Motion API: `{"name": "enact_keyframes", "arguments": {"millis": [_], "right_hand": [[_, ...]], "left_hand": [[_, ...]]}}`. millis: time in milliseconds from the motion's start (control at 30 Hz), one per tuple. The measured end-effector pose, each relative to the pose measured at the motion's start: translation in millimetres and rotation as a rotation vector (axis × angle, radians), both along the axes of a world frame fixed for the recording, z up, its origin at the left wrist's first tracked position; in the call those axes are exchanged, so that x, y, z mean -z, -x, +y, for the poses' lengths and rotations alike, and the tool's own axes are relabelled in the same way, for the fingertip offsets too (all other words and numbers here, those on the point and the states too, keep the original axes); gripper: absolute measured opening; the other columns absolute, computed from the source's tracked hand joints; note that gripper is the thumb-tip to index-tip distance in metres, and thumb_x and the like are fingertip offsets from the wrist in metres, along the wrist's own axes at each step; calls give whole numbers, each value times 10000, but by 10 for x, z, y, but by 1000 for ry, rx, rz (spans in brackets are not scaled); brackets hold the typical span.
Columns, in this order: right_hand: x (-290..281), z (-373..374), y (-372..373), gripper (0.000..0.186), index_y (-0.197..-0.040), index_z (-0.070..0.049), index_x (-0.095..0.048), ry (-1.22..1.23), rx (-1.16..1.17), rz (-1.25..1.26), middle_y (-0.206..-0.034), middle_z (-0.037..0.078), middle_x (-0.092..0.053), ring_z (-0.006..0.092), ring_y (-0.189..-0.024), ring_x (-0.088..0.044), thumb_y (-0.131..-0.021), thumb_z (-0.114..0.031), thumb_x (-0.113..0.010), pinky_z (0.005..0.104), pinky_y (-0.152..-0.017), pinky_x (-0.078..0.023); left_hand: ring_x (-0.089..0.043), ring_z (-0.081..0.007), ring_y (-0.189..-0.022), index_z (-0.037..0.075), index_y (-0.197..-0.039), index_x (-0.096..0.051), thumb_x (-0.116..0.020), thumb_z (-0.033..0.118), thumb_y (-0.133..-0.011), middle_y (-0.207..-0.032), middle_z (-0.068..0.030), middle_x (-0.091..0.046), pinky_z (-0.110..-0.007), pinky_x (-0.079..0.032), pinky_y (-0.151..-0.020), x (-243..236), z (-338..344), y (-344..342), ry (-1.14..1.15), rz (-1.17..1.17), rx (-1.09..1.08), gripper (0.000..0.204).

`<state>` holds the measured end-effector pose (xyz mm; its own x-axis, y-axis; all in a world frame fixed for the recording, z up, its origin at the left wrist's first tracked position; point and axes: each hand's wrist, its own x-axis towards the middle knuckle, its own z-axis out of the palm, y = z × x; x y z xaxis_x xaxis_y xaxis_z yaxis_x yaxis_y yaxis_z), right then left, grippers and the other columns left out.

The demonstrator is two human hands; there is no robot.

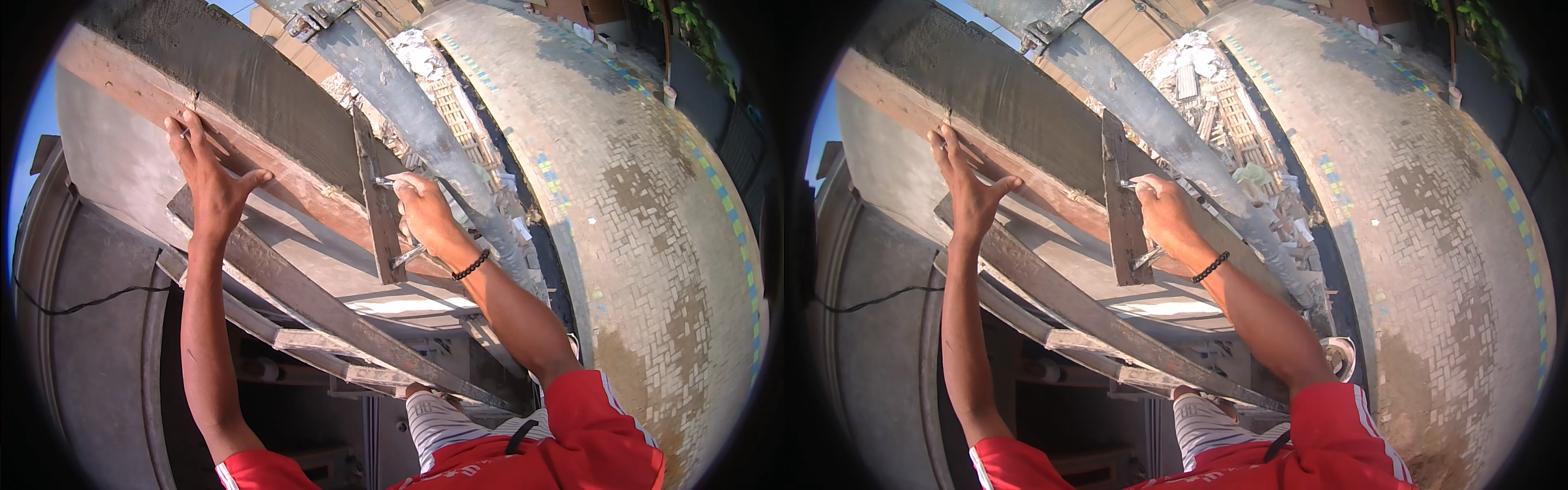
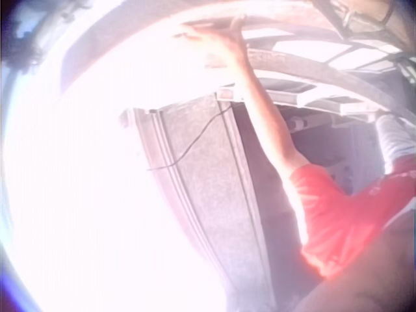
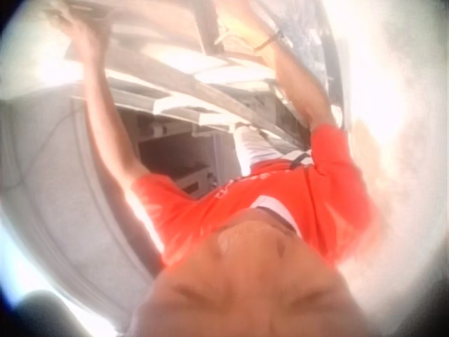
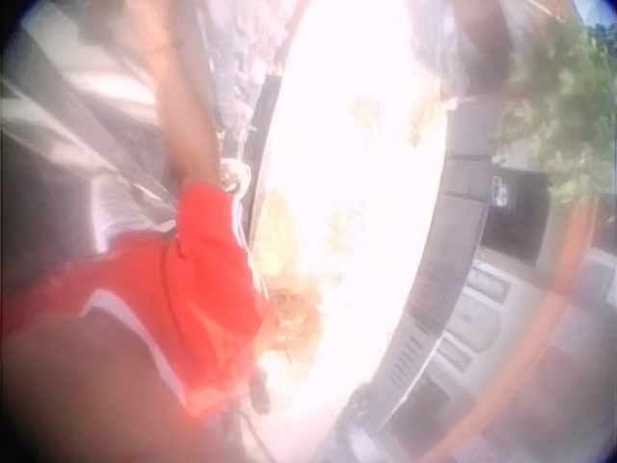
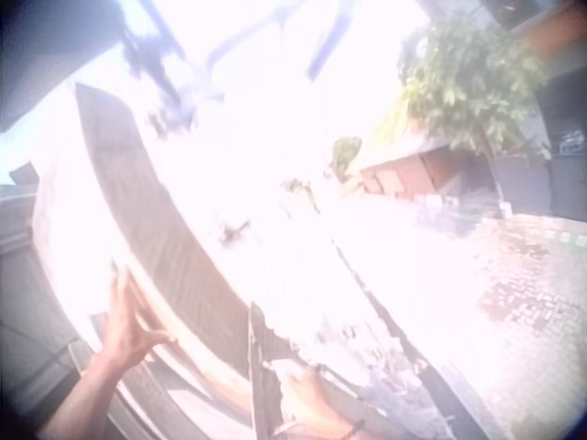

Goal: The person applies and smooths cement plaster onto a curved exterior wall using a trowel and a bucket of mortar. They repeatedly scoop mortar, spread it along the wall surface, and level it with a straight edge while standing on a ladder.

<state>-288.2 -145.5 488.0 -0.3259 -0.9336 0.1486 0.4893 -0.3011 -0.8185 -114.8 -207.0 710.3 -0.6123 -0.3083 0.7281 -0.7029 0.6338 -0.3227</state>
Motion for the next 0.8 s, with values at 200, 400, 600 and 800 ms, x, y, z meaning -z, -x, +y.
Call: {"name": "enact_keyframes", "arguments": {"millis": [200,400,600,800], "right_hand": [[-10,773,-165,288,-1196,-12,-603,279,17,128,-673,0,-526,43,-523,-491,-1017,-162,-435,241,-433,-394],[1287,898,-60,402,-1268,23,-525,-99,-23,-155,-695,9,-476,74,-441,-454,-1013,-279,-450,223,-372,-378],[2074,619,-54,341,-1213,-27,-567,-321,-2,-342,-693,17,-487,94,-435,-444,-990,-269,-475,244,-381,-377],[1820,202,-156,284,-1191,-78,-593,-444,39,-365,-701,13,-502,100,-445,-432,-990,-237,-470,242,-401,-374]], "left_hand": [[-37,-359,-1469,112,-1535,-60,-914,119,-538,-1576,-226,42,-439,-188,-1193,-14,24,-28,-21,10,-27,1312],[-33,-358,-1468,115,-1534,-51,-911,120,-541,-1574,-226,42,-443,-197,-1194,19,5,-9,-23,0,-42,1314],[-24,-359,-1469,106,-1533,-40,-911,129,-543,-1575,-227,46,-442,-194,-1193,-1,7,-11,-10,-10,-42,1318],[-18,-356,-1470,117,-1534,-27,-917,190,-519,-1577,-216,70,-454,-181,-1197,-17,6,-31,3,-24,-61,1351]]}}
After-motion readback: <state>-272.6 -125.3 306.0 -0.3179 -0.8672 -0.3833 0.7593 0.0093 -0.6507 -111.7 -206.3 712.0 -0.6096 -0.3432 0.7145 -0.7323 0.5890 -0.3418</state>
